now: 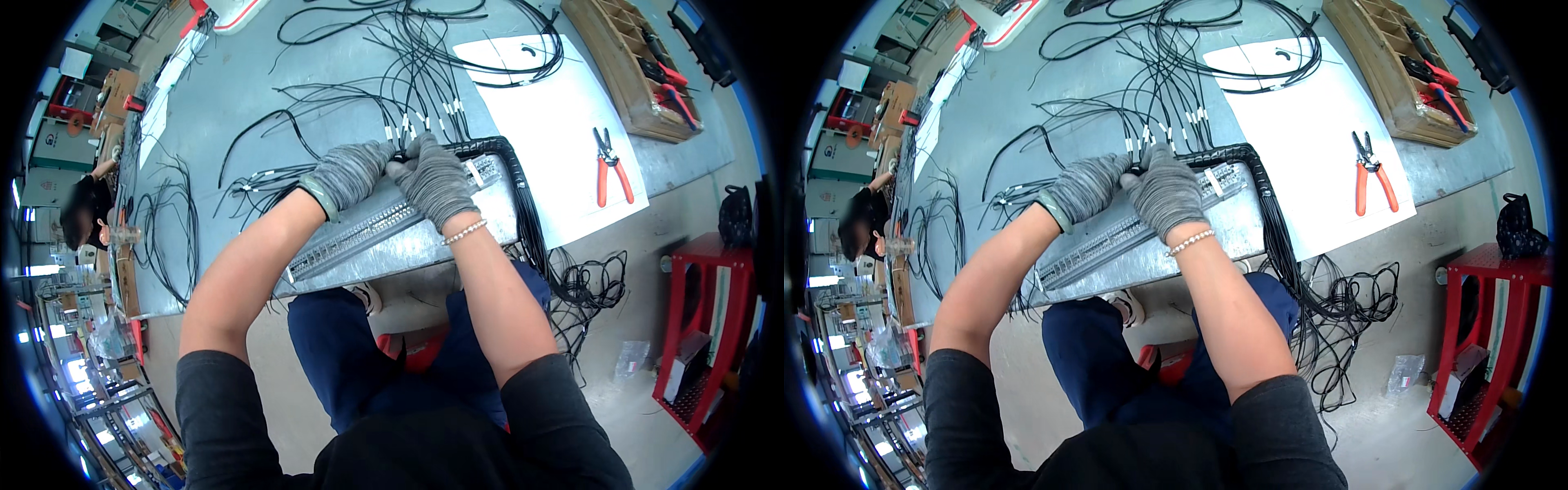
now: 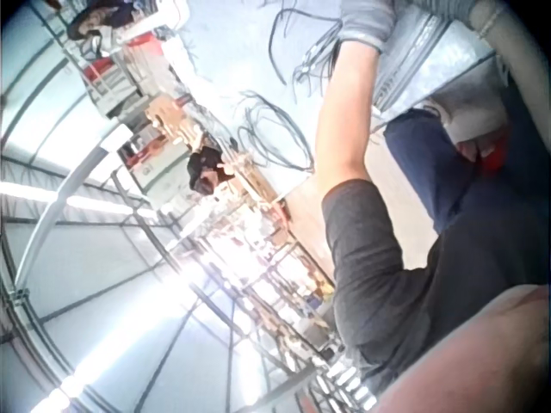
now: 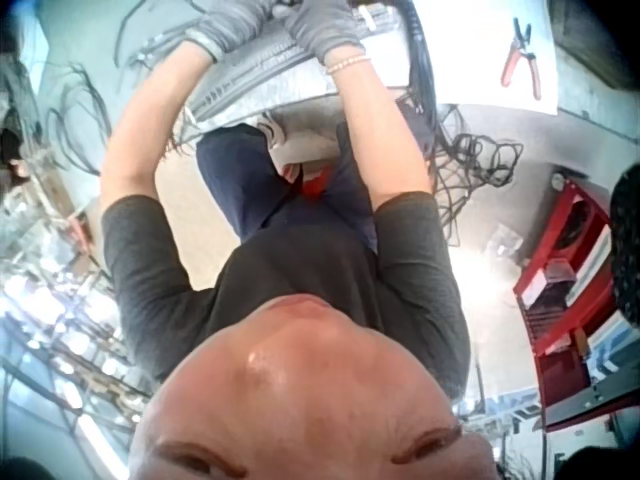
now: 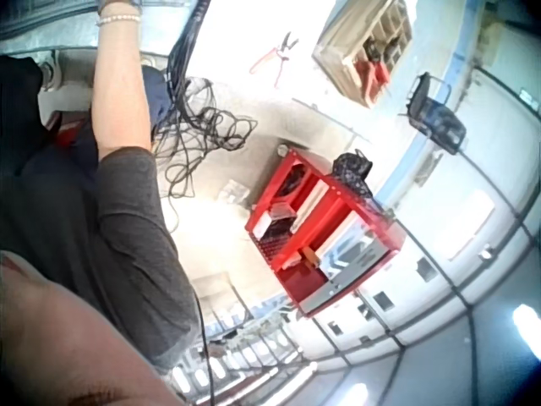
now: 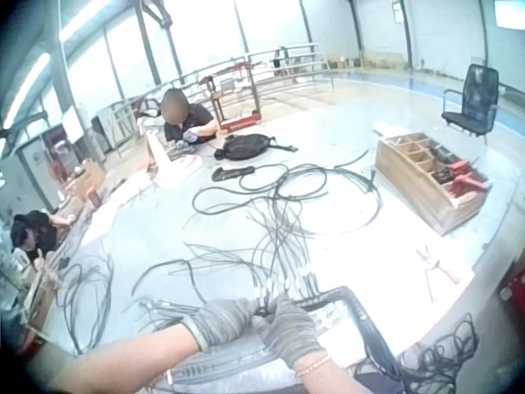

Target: The person organizes a bundle of black cables on a metal workbench. They repeatedly gather, align, and separate the cables by hand, occasionally using a red-handled wire cutter to trim or adjust the bundle. The cables remain on the bench throughout the clip.

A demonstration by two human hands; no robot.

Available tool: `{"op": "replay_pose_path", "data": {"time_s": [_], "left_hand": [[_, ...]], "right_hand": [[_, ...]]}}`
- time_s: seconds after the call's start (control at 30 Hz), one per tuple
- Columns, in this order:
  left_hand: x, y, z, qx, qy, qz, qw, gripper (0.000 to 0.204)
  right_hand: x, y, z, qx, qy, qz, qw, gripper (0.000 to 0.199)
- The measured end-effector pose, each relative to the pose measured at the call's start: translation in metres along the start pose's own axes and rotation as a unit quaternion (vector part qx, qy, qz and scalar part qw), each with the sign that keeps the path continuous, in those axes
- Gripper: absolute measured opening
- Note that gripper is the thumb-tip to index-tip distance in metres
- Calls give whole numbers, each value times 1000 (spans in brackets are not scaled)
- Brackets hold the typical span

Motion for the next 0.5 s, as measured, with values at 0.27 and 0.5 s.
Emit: {"op": "replay_pose_path", "data": {"time_s": [0.27, 0.5], "left_hand": [[-2, 12, 10, 85, 1, 30, 996, 22], [12, 26, 10, -22, 73, -56, 995, 30]], "right_hand": [[8, -22, 9, 121, -33, 61, 990, 31], [8, -16, 20, 132, 11, 114, 985, 21]]}}
Point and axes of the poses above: each hand's wrist, its own x-axis towards the middle knuckle, its own y-axis out of the back of the hand, z = x × y, the point moved 2 cm from there along x, towards the middle knuckle, and after that the axes turned 7 degrees about x, right-handed, at the moved point
